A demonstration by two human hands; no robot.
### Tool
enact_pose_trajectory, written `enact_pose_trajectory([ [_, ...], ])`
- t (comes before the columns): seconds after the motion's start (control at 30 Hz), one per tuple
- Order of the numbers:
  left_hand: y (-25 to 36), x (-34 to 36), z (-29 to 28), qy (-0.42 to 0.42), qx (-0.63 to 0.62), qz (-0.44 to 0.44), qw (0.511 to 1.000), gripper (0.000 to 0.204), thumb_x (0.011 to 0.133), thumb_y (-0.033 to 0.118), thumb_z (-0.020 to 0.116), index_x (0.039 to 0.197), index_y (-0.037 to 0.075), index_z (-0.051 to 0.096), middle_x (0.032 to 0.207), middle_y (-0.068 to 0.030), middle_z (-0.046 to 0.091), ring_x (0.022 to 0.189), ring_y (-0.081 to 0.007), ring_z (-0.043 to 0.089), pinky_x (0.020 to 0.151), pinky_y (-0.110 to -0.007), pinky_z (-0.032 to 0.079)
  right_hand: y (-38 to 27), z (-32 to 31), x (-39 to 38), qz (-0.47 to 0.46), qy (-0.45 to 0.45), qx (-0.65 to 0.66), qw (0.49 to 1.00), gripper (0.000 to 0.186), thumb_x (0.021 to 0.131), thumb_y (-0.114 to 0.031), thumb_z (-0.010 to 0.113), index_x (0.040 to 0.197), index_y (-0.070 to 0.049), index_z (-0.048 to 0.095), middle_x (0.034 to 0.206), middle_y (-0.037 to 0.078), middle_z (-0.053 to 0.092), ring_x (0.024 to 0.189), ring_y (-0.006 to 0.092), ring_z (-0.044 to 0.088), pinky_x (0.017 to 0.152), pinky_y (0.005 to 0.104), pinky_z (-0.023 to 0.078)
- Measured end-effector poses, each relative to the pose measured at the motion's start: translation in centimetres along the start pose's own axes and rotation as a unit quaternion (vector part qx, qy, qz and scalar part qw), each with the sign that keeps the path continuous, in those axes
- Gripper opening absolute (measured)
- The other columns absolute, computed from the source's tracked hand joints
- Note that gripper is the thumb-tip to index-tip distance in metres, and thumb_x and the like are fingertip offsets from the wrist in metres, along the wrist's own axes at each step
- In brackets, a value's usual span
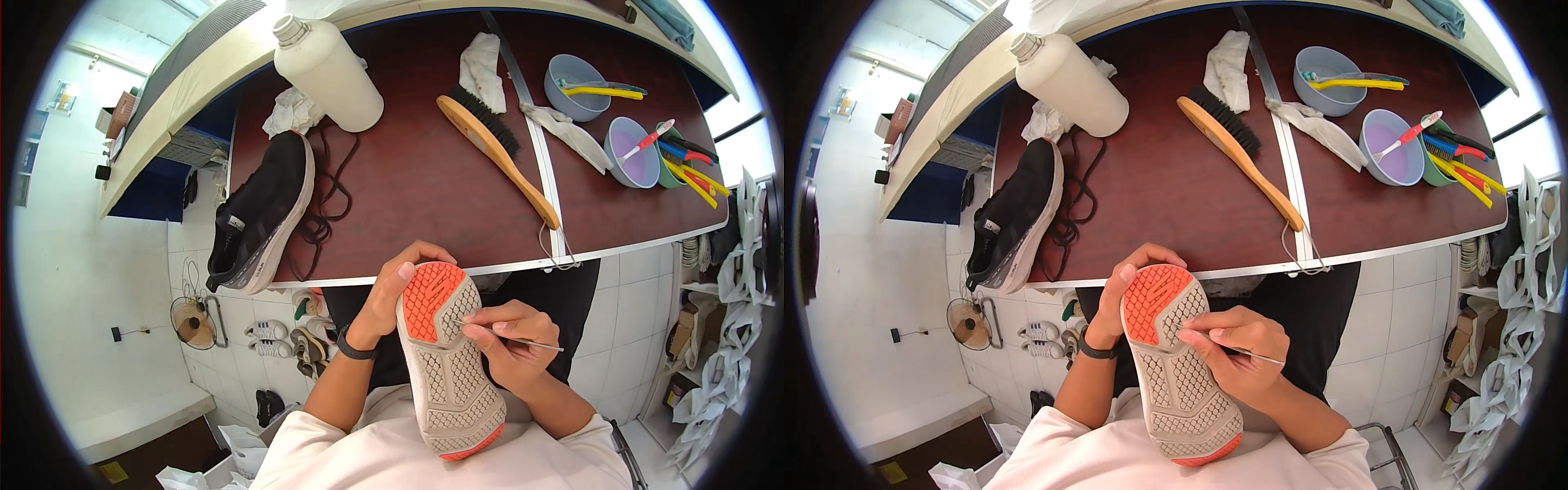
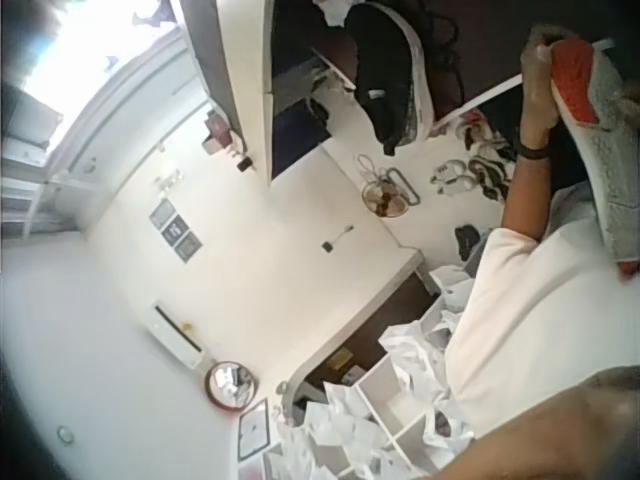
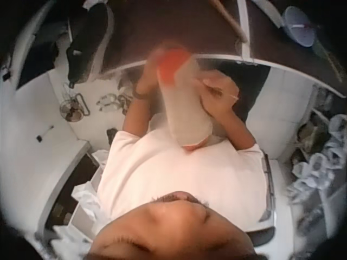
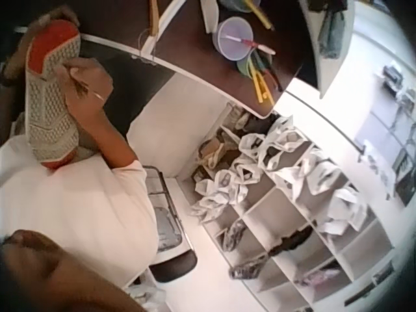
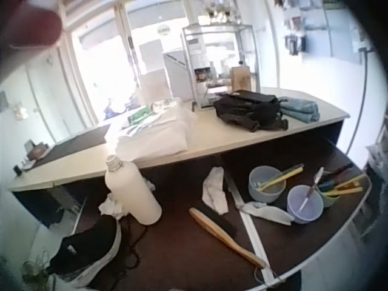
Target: Removing debris from a sneaker sole using a pick tool.
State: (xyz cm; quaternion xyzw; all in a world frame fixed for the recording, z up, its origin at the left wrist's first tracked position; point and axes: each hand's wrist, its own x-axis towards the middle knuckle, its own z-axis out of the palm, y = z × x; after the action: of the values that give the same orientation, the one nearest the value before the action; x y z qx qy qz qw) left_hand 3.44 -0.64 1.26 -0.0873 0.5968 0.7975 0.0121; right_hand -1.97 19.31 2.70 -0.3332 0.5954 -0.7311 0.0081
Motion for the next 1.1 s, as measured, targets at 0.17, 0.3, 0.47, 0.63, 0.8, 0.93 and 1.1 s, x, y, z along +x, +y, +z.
enact_pose_trajectory([
  [0.17,-0.1,-0.2,0.0,-0.005,-0.012,-0.007,1.000,0.069,0.101,0.057,0.038,0.120,-0.007,0.057,0.112,-0.0153,0.064,0.102,-0.0186,0.063,0.090,-0.031,0.049,0.8,-0.4,0.0,0.019,-0.033,0.031,0.999,0.039,0.082,0.010,0.078,0.101,-0.005,0.048,0.084,0.022,0.072,0.077,0.0236,0.075,0.064,0.0280,0.060],
  [0.3,0.0,-0.1,-0.1,-0.009,0.003,-0.001,1.000,0.069,0.100,0.056,0.037,0.120,-0.007,0.057,0.111,-0.0154,0.063,0.103,-0.0189,0.062,0.091,-0.031,0.049,0.8,-0.1,-0.1,0.043,-0.014,0.045,0.998,0.038,0.083,0.009,0.078,0.098,-0.006,0.047,0.083,0.021,0.072,0.076,0.0231,0.075,0.064,0.0277,0.060],
  [0.47,-0.1,-0.1,-0.2,-0.008,0.018,0.000,1.000,0.069,0.100,0.056,0.036,0.120,-0.006,0.057,0.111,-0.0156,0.063,0.103,-0.0193,0.062,0.091,-0.032,0.049,0.6,0.4,-0.7,0.084,0.012,0.049,0.995,0.038,0.084,0.009,0.077,0.095,-0.006,0.044,0.083,0.020,0.072,0.075,0.0205,0.074,0.064,0.0267,0.058],
  [0.63,0.0,-0.2,-0.1,-0.006,0.015,-0.004,1.000,0.068,0.100,0.056,0.037,0.119,-0.006,0.057,0.112,-0.0150,0.064,0.103,-0.0190,0.062,0.091,-0.031,0.048,0.9,0.7,-0.8,0.115,0.063,0.096,0.987,0.033,0.085,0.006,0.079,0.091,-0.004,0.048,0.083,0.019,0.074,0.076,0.0183,0.075,0.064,0.0263,0.059],
  [0.8,0.1,-0.1,0.1,-0.006,0.010,-0.004,1.000,0.067,0.100,0.056,0.039,0.119,-0.006,0.058,0.111,-0.0149,0.064,0.103,-0.0188,0.062,0.092,-0.031,0.048,0.7,-0.3,-0.7,0.115,0.010,0.067,0.991,0.035,0.087,0.009,0.074,0.094,-0.006,0.043,0.084,0.018,0.071,0.076,0.0173,0.073,0.067,0.0273,0.060],
  [0.93,0.0,-0.1,0.0,-0.014,-0.001,-0.002,1.000,0.067,0.101,0.056,0.038,0.120,-0.006,0.057,0.112,-0.0147,0.064,0.103,-0.0190,0.062,0.092,-0.031,0.049,0.4,-0.5,0.1,0.081,-0.027,0.044,0.995,0.035,0.086,0.009,0.075,0.095,-0.005,0.045,0.083,0.020,0.071,0.078,0.0199,0.075,0.065,0.0278,0.061],
  [1.1,0.0,-0.1,0.0,-0.013,-0.006,-0.005,1.000,0.067,0.101,0.056,0.038,0.121,-0.006,0.056,0.114,-0.0149,0.063,0.105,-0.0191,0.062,0.092,-0.031,0.049,0.6,-0.7,1.2,-0.025,-0.072,-0.026,0.997,0.039,0.082,0.006,0.079,0.099,-0.007,0.047,0.084,0.019,0.073,0.072,0.0230,0.075,0.058,0.0284,0.061],
])
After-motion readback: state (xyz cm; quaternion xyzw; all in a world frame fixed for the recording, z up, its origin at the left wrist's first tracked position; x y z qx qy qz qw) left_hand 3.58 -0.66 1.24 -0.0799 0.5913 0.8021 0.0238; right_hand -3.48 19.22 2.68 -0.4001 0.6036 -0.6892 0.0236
